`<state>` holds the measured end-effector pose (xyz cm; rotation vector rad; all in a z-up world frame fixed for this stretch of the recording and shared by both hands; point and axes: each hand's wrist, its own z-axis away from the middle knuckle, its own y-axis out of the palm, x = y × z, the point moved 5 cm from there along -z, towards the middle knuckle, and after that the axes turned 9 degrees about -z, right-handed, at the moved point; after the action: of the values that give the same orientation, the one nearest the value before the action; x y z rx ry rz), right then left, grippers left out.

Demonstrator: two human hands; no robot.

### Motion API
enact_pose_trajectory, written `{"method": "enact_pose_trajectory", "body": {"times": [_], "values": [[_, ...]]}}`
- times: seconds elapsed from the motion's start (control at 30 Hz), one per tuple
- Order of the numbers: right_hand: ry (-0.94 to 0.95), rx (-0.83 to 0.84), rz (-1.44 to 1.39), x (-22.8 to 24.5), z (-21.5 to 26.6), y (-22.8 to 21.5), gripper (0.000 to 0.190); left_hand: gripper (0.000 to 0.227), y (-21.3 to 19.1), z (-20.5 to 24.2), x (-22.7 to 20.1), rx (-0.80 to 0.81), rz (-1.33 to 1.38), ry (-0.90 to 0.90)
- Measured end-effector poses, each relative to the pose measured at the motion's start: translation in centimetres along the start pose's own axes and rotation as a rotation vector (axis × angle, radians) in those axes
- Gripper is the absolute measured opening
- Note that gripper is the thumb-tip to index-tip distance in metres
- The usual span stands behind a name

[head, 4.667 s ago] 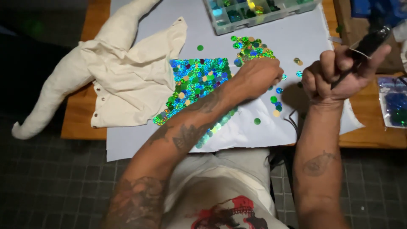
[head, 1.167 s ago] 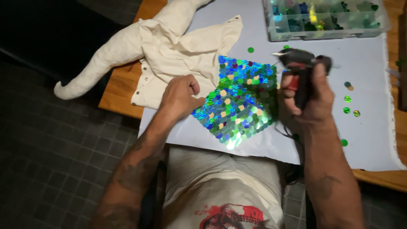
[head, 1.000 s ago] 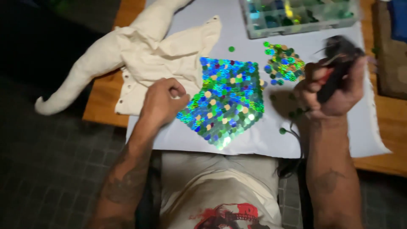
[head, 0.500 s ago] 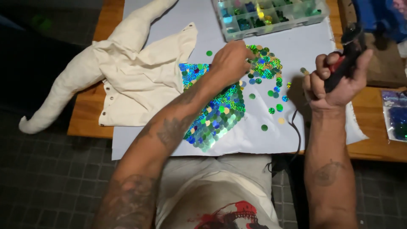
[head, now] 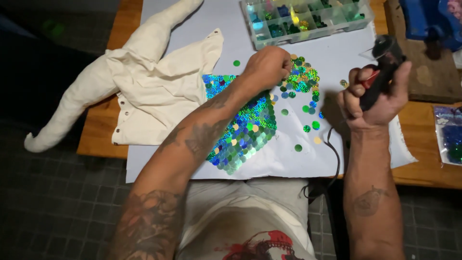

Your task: Decorate a white leather or fabric item by gluing green and blue sequins using a hot glue gun

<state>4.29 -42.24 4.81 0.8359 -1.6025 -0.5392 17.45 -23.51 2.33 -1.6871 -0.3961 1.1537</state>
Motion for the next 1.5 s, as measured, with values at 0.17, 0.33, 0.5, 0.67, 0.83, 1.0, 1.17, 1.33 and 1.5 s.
{"method": "enact_pose_trajectory", "body": {"times": [0.17, 0.33, 0.5, 0.67, 0.83, 1.0, 1.17, 1.33, 1.5], "values": [[0.024, -0.113, 0.027, -3.0, 0.2, -3.0, 0.046, 0.004, -6.3, 6.4, 2.1, -0.189, 0.079, 0.074], [0.252, -0.105, 0.813, -6.5, -0.3, 3.2, 0.068, 0.008, -12.6, 18.4, 5.6, -0.251, 0.294, -0.111], [0.518, 0.156, 1.324, -10.5, -1.0, 10.8, 0.047, 0.016, -10.0, 24.8, 11.9, -0.178, 0.201, -0.433], [0.657, 0.253, 1.476, -15.0, -2.7, 15.7, 0.058, 0.010, -9.0, 27.3, 11.8, -0.253, 0.217, -0.346], [0.748, 0.324, 1.540, -17.0, -3.1, 18.8, 0.066, 0.009, -7.1, 28.0, 13.2, -0.248, 0.213, -0.385], [0.822, 0.343, 1.524, -17.8, -3.2, 19.1, 0.066, 0.006, -7.2, 28.2, 13.9, -0.222, 0.204, -0.406], [0.774, 0.393, 1.582, -18.5, -3.8, 18.0, 0.072, 0.009, -7.4, 28.3, 14.1, -0.200, 0.227, -0.416], [0.778, 0.362, 1.611, -18.5, -3.5, 18.3, 0.074, 0.009, -7.2, 28.3, 14.1, -0.187, 0.236, -0.421], [0.742, 0.367, 1.600, -18.3, -3.4, 18.9, 0.072, 0.011, -7.0, 27.8, 14.0, -0.175, 0.210, -0.430]]}}
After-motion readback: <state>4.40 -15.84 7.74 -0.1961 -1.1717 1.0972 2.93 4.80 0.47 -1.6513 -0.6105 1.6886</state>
